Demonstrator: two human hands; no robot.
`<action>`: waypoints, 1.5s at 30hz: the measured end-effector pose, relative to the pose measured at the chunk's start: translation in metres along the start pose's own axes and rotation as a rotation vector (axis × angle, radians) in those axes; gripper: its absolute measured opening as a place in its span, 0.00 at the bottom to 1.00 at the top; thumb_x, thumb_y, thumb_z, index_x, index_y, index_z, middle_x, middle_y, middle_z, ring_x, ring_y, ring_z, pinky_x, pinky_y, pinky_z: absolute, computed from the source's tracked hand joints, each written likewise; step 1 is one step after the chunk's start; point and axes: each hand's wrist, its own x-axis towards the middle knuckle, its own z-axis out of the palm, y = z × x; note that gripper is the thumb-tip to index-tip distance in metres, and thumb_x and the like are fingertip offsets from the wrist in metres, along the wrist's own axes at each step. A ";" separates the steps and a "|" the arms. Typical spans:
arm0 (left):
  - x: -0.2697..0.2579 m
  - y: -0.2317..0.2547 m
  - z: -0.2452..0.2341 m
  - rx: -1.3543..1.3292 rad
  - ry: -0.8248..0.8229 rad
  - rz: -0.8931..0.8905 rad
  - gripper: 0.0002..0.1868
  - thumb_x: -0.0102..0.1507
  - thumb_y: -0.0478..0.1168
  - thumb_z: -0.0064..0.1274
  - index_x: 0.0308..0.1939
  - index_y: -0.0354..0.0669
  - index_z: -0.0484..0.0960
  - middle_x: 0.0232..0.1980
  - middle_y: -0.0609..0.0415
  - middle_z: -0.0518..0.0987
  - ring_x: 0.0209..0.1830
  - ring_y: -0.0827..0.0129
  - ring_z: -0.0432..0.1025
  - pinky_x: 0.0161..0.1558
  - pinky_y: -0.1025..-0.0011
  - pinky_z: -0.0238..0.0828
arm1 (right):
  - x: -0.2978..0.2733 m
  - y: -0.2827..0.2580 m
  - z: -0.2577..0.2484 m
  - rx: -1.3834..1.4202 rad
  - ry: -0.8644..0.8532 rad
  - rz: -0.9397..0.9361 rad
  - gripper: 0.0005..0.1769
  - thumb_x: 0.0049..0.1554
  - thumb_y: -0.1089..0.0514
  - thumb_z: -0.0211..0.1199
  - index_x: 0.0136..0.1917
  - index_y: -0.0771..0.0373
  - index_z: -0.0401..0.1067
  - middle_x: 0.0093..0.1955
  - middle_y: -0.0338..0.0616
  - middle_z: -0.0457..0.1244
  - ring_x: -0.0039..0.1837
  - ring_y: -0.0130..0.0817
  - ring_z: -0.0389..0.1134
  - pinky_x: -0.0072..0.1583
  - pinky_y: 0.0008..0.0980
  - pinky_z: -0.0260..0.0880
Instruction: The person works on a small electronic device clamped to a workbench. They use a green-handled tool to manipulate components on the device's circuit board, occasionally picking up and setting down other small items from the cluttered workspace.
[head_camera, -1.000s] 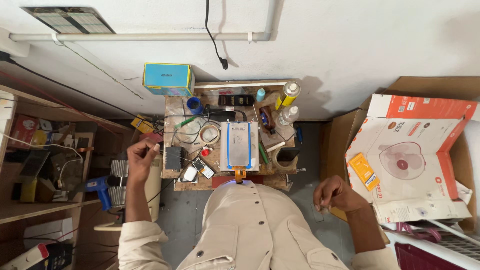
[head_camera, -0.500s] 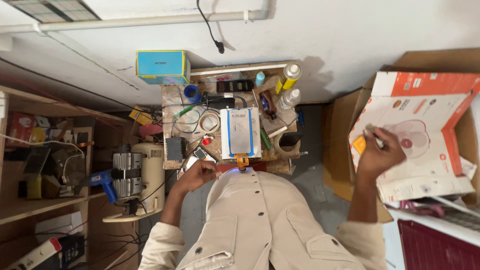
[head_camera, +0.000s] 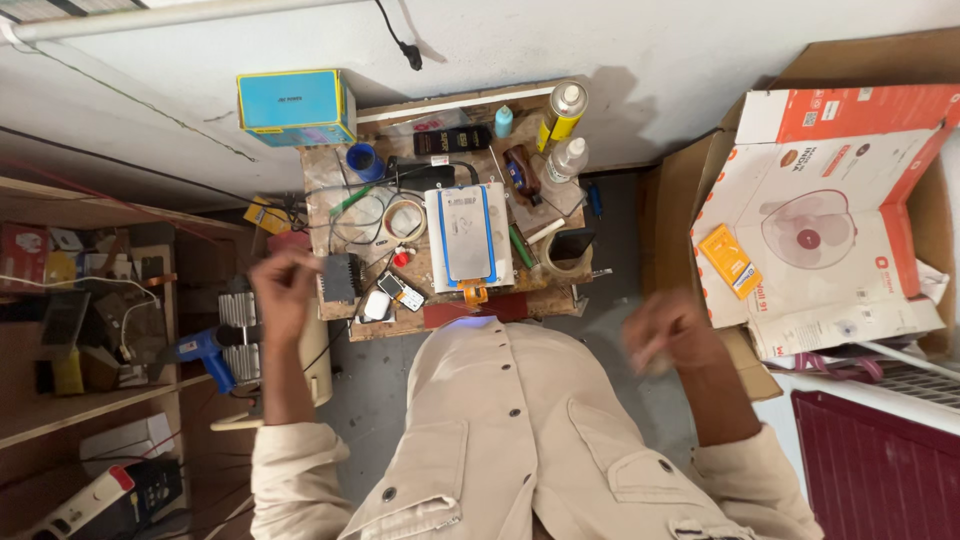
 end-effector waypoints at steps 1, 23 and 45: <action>-0.007 -0.003 0.011 0.018 -0.073 -0.112 0.04 0.64 0.31 0.58 0.34 0.39 0.83 0.33 0.60 0.76 0.29 0.78 0.65 0.32 0.75 0.60 | -0.001 0.000 0.000 0.073 0.110 -0.217 0.10 0.53 0.70 0.73 0.44 0.62 0.74 0.43 0.49 0.71 0.44 0.35 0.74 0.43 0.31 0.74; -0.015 0.010 0.067 -0.115 -0.200 -0.127 0.01 0.64 0.29 0.57 0.37 0.36 0.82 0.39 0.56 0.81 0.38 0.76 0.74 0.41 0.75 0.71 | -0.009 -0.037 -0.027 -0.036 0.400 -0.075 0.06 0.55 0.71 0.71 0.41 0.67 0.74 0.43 0.51 0.71 0.45 0.42 0.74 0.45 0.39 0.71; -0.007 0.045 0.074 0.028 -0.274 -0.003 0.08 0.58 0.26 0.54 0.37 0.36 0.86 0.37 0.55 0.81 0.35 0.75 0.73 0.37 0.77 0.68 | -0.009 0.011 -0.020 0.217 0.442 -0.300 0.08 0.53 0.72 0.72 0.37 0.66 0.74 0.38 0.49 0.67 0.42 0.39 0.68 0.41 0.33 0.69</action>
